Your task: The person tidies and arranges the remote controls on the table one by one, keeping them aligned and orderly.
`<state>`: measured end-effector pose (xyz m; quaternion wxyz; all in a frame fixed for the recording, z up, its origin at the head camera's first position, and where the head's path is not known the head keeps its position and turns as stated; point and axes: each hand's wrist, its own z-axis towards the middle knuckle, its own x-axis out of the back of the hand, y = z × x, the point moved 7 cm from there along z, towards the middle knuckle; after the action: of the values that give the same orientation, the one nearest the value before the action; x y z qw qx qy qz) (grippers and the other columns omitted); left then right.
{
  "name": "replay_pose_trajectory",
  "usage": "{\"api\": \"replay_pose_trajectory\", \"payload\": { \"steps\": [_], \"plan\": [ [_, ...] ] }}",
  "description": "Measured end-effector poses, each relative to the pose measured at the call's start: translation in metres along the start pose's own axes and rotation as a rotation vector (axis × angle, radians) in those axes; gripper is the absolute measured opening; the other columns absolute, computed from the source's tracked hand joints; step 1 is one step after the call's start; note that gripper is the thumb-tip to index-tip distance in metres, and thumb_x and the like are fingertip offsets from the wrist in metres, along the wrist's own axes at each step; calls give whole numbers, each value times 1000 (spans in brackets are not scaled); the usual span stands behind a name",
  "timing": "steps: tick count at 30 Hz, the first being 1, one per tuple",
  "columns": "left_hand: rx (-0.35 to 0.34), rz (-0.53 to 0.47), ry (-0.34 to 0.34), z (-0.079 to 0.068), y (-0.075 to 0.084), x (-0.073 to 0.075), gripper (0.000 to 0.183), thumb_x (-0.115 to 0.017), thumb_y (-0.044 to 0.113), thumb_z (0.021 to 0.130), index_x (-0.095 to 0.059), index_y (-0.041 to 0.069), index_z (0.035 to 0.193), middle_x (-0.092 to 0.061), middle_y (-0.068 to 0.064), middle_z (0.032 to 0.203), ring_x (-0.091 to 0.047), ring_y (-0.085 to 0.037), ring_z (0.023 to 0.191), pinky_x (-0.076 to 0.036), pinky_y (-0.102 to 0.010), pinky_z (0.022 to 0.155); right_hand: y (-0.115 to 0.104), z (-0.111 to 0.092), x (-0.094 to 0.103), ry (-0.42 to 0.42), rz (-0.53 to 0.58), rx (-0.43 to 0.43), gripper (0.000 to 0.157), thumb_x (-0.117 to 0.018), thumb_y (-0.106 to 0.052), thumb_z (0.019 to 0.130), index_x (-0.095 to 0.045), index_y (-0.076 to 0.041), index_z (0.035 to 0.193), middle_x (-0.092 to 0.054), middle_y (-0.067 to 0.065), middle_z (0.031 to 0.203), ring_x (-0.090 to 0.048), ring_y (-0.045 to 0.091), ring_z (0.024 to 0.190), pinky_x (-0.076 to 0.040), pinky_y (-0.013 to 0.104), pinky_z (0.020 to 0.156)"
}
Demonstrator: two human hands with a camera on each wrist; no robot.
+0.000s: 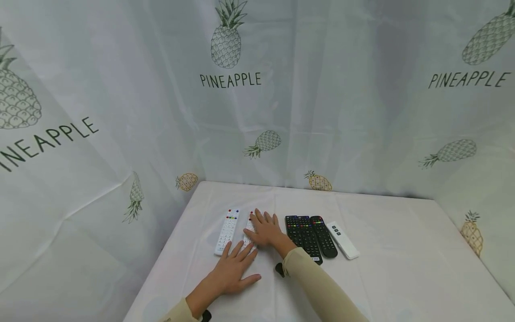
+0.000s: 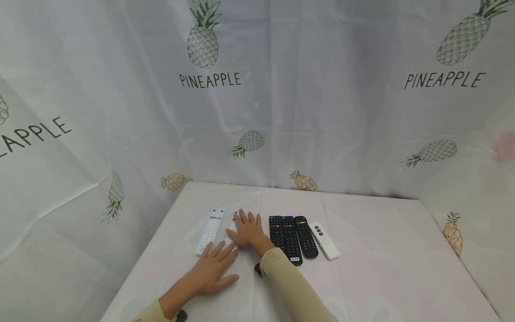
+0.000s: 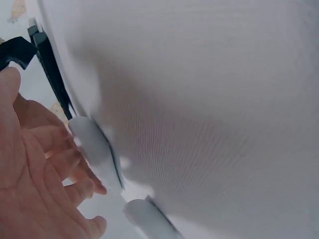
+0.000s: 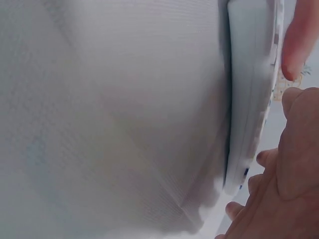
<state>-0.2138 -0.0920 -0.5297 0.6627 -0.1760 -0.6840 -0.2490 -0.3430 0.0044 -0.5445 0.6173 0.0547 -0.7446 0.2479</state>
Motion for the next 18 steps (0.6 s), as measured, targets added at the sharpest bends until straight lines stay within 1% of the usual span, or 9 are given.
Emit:
{"api": "replay_pose_trajectory", "payload": {
  "steps": [5, 8, 13, 16, 18],
  "plan": [
    [-6, -14, 18, -2, 3, -2, 70, -38, 64, 99, -43, 17, 151, -35, -6, 160, -28, -36, 149, -20, -68, 113, -2, -4, 1, 20, 2, 13, 75, -33, -63, 100, -26, -17, 158, -17, 7, 166, -19, 40, 151, -10, 64, 118],
    [-1, -13, 27, -3, 3, -3, 71, -39, 63, 99, -42, 15, 151, -34, -6, 161, -27, -36, 149, -19, -67, 114, -2, -8, 1, 27, -2, 17, 74, -34, -63, 99, -28, -18, 157, -18, 7, 166, -20, 40, 150, -11, 64, 118],
    [-6, 7, 18, -4, 3, -6, 76, -30, 67, 99, -39, 15, 153, -30, -4, 162, -24, -32, 151, -16, -65, 116, -1, -12, 0, 51, -4, 17, 73, -31, -64, 100, -28, -19, 157, -20, 7, 166, -23, 39, 150, -14, 63, 118],
    [-31, 8, 35, -3, 7, -4, 75, -28, 67, 100, -40, 15, 152, -29, -3, 163, -24, -31, 151, -16, -64, 117, -1, -15, 3, 69, 11, 35, 73, -32, -64, 100, -30, -17, 157, -22, 8, 165, -24, 40, 149, -15, 63, 118],
    [-72, -9, 72, -2, 13, 1, 71, -30, 64, 101, -44, 15, 150, -32, -3, 161, -27, -30, 150, -17, -63, 117, -1, -18, 6, 73, 17, 52, 73, -32, -63, 100, -30, -16, 156, -22, 8, 165, -24, 40, 149, -15, 64, 118]
  ]
}}
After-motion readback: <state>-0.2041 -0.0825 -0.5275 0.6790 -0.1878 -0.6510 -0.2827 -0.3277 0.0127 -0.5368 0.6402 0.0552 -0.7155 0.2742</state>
